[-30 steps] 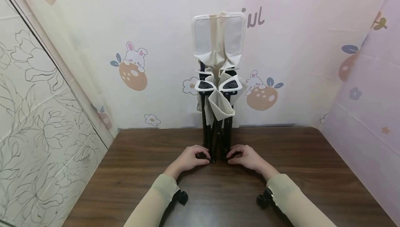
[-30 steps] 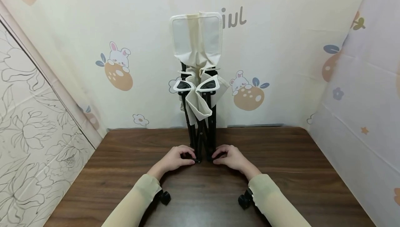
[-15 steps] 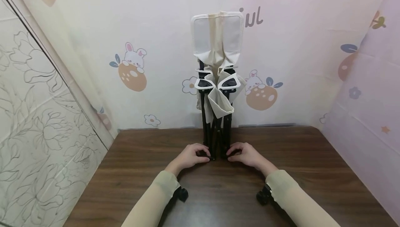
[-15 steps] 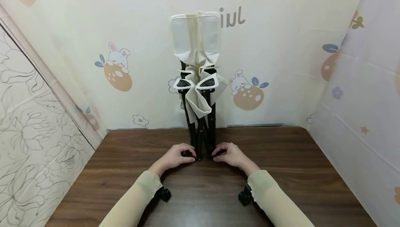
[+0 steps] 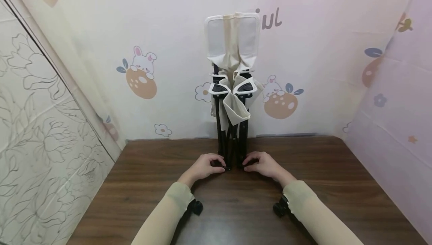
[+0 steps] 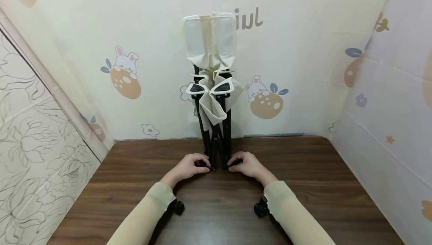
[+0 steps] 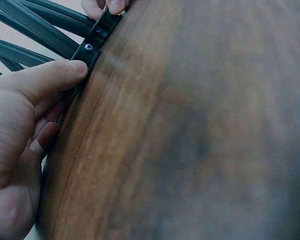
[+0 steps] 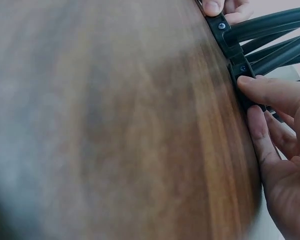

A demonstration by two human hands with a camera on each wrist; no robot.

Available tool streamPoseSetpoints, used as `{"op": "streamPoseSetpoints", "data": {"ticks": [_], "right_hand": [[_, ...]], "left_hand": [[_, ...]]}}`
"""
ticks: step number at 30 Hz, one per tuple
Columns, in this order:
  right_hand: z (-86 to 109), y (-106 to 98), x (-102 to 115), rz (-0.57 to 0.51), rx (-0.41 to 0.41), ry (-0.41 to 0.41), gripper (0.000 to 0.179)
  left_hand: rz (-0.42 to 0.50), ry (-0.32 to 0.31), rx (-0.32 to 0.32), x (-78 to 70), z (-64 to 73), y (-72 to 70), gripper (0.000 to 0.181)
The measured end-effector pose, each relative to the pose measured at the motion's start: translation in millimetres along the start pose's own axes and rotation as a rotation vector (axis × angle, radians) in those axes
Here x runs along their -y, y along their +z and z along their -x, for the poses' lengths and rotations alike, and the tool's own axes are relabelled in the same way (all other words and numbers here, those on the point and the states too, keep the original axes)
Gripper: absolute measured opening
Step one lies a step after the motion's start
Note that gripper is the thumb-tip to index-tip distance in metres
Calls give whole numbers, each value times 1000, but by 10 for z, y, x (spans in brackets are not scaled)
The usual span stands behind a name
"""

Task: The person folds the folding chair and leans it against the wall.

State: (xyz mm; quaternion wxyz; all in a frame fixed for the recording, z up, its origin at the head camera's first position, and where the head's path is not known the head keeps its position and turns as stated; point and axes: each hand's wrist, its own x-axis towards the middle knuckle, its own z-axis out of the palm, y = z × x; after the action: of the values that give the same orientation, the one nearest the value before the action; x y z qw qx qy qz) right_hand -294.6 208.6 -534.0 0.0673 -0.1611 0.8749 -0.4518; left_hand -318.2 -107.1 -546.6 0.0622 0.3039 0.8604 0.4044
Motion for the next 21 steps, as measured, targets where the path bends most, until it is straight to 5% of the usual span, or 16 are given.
{"op": "streamPoseSetpoints", "data": {"ticks": [21], "right_hand": [[-90, 39, -8, -14, -21, 19, 14]], "left_hand": [[3, -15, -40, 56, -33, -11, 10]]}}
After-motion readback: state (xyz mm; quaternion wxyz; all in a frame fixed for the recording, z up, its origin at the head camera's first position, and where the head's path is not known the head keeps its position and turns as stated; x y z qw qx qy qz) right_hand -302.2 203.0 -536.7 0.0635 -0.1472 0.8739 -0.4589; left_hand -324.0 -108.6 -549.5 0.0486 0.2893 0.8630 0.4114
